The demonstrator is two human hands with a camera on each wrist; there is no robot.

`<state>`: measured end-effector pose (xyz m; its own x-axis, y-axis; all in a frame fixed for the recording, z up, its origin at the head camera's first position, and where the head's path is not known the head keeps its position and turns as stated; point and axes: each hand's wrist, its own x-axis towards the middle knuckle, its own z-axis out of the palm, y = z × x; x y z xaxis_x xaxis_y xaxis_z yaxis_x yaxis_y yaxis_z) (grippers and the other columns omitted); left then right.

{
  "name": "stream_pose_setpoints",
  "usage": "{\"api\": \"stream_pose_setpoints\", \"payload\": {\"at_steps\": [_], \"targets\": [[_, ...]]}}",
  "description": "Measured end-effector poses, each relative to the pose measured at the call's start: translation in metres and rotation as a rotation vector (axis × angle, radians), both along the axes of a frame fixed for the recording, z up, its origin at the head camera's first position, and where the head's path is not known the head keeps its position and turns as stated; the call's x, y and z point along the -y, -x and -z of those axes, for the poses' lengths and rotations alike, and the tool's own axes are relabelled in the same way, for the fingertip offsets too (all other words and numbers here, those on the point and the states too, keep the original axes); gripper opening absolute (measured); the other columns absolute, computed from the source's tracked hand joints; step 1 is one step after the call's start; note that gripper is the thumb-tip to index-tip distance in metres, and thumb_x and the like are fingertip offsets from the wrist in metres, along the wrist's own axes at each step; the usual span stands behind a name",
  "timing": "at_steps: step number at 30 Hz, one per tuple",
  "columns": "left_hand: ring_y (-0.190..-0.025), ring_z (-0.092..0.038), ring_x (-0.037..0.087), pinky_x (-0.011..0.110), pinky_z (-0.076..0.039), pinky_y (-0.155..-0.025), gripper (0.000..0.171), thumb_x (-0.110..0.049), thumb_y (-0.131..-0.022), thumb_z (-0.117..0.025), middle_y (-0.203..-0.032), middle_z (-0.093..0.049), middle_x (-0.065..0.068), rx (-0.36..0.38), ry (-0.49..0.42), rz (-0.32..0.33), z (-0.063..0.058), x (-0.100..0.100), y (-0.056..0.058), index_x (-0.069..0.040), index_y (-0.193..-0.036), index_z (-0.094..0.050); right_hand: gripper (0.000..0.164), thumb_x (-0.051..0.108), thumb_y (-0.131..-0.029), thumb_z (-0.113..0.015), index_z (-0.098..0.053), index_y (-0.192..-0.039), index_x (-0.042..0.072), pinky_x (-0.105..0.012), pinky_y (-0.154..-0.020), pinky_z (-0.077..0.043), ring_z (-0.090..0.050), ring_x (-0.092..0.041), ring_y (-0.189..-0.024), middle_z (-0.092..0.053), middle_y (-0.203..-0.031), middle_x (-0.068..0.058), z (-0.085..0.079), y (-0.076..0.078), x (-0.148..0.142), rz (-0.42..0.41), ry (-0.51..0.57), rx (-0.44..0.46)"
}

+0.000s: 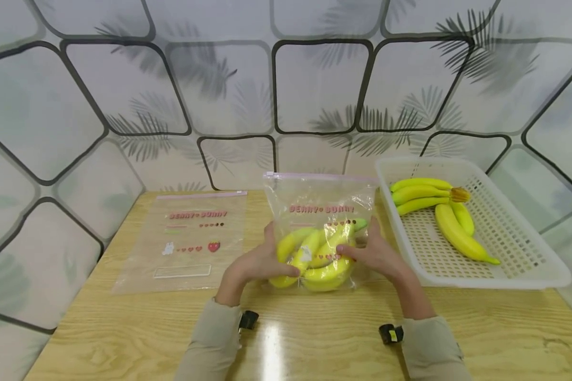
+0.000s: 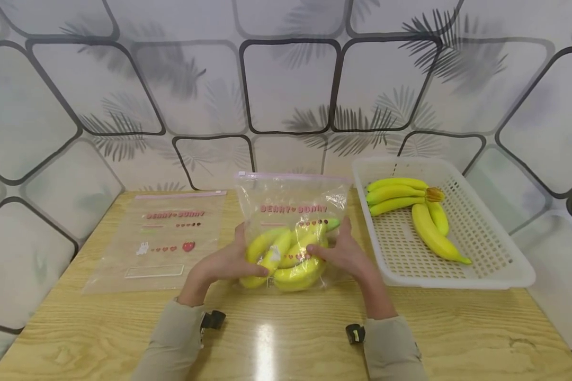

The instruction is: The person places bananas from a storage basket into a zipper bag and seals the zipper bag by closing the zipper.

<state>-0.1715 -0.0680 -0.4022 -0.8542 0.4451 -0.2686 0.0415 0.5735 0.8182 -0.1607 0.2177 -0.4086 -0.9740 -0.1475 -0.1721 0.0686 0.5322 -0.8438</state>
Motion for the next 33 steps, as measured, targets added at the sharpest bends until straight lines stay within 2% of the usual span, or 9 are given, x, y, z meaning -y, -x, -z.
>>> {"api": "stream_pose_setpoints", "payload": {"at_steps": [6,11,13,15,18,22,26,31,33], "targets": [[-0.046,-0.038,0.013,0.027,-0.038,-0.045,0.122,-0.033,-0.082,-0.074,-0.061,-0.047,0.002,-0.017,0.042,-0.151,0.002,-0.003,0.005,-0.012,-0.154,0.022,0.122,0.05,-0.088,-0.071,0.017,-0.153,-0.005,-0.059,-0.115,-0.025,-0.025,-0.051,-0.142,-0.025,-0.151,-0.039,-0.001,0.002,0.003,0.005,-0.025,0.04],[-0.043,-0.031,0.011,0.025,-0.031,-0.042,0.107,-0.038,-0.094,-0.062,-0.055,-0.042,-0.001,-0.063,0.085,-0.16,0.006,-0.005,0.007,-0.008,-0.154,0.022,0.105,0.055,-0.092,-0.062,-0.008,-0.153,-0.011,-0.06,-0.112,-0.029,-0.027,-0.052,-0.141,-0.025,-0.152,-0.038,0.0,0.002,0.006,-0.02,-0.113,0.051],[-0.052,-0.047,0.014,0.03,-0.045,-0.05,0.108,-0.038,-0.094,-0.063,-0.065,-0.056,0.006,-0.083,0.078,-0.127,0.007,-0.003,0.006,-0.005,-0.154,0.02,0.105,0.058,-0.092,-0.06,-0.01,-0.152,-0.012,-0.06,-0.113,-0.028,-0.026,-0.052,-0.141,-0.024,-0.152,-0.039,0.0,0.001,0.007,-0.013,-0.145,0.062],[-0.075,-0.063,0.02,0.038,-0.055,-0.074,0.114,-0.037,-0.091,-0.069,-0.089,-0.068,0.018,-0.089,0.053,-0.081,0.008,-0.001,0.005,-0.004,-0.154,0.02,0.107,0.059,-0.091,-0.06,-0.009,-0.152,-0.012,-0.06,-0.113,-0.028,-0.025,-0.052,-0.141,-0.023,-0.152,-0.04,0.001,0.001,0.008,-0.005,-0.148,0.074],[-0.105,-0.064,0.032,0.046,-0.045,-0.104,0.123,-0.033,-0.085,-0.078,-0.12,-0.061,0.035,-0.078,-0.002,-0.025,0.009,0.005,0.005,-0.005,-0.154,0.02,0.105,0.056,-0.091,-0.063,-0.009,-0.151,-0.011,-0.061,-0.112,-0.028,-0.024,-0.053,-0.141,-0.022,-0.152,-0.041,0.001,0.001,0.007,0.0,-0.092,0.076],[-0.099,-0.065,0.033,0.049,-0.046,-0.102,0.126,-0.03,-0.081,-0.083,-0.117,-0.061,0.036,-0.073,-0.034,-0.079,0.006,0.01,0.007,-0.008,-0.154,0.018,0.101,0.049,-0.091,-0.067,-0.012,-0.15,-0.011,-0.059,-0.11,-0.033,-0.029,-0.05,-0.14,-0.025,-0.15,-0.039,0.0,0.002,0.004,-0.002,-0.021,0.068],[-0.115,-0.057,0.038,0.051,-0.039,-0.108,0.125,-0.027,-0.079,-0.085,-0.126,-0.054,0.038,-0.07,-0.058,-0.149,0.008,0.011,0.009,-0.006,-0.155,0.013,0.102,0.052,-0.091,-0.065,-0.011,-0.151,-0.01,-0.058,-0.106,-0.038,-0.034,-0.049,-0.137,-0.027,-0.15,-0.038,0.0,0.003,0.003,-0.01,-0.042,0.075],[-0.136,-0.039,0.045,0.052,-0.029,-0.115,0.111,-0.03,-0.089,-0.075,-0.142,-0.035,0.044,-0.032,-0.133,-0.16,0.014,0.013,0.013,-0.003,-0.155,0.012,0.09,0.052,-0.094,-0.061,-0.022,-0.148,-0.007,-0.057,-0.106,-0.038,-0.036,-0.046,-0.136,-0.033,-0.148,-0.036,0.001,0.004,0.005,0.006,-0.03,0.059],[-0.131,-0.044,0.043,0.051,-0.031,-0.114,0.106,-0.028,-0.092,-0.071,-0.14,-0.038,0.045,-0.034,-0.145,-0.177,0.016,0.013,0.014,-0.003,-0.155,0.011,0.081,0.049,-0.094,-0.062,-0.028,-0.142,-0.007,-0.054,-0.103,-0.04,-0.04,-0.043,-0.132,-0.039,-0.142,-0.033,0.003,0.004,0.006,0.006,-0.027,0.04]]}}
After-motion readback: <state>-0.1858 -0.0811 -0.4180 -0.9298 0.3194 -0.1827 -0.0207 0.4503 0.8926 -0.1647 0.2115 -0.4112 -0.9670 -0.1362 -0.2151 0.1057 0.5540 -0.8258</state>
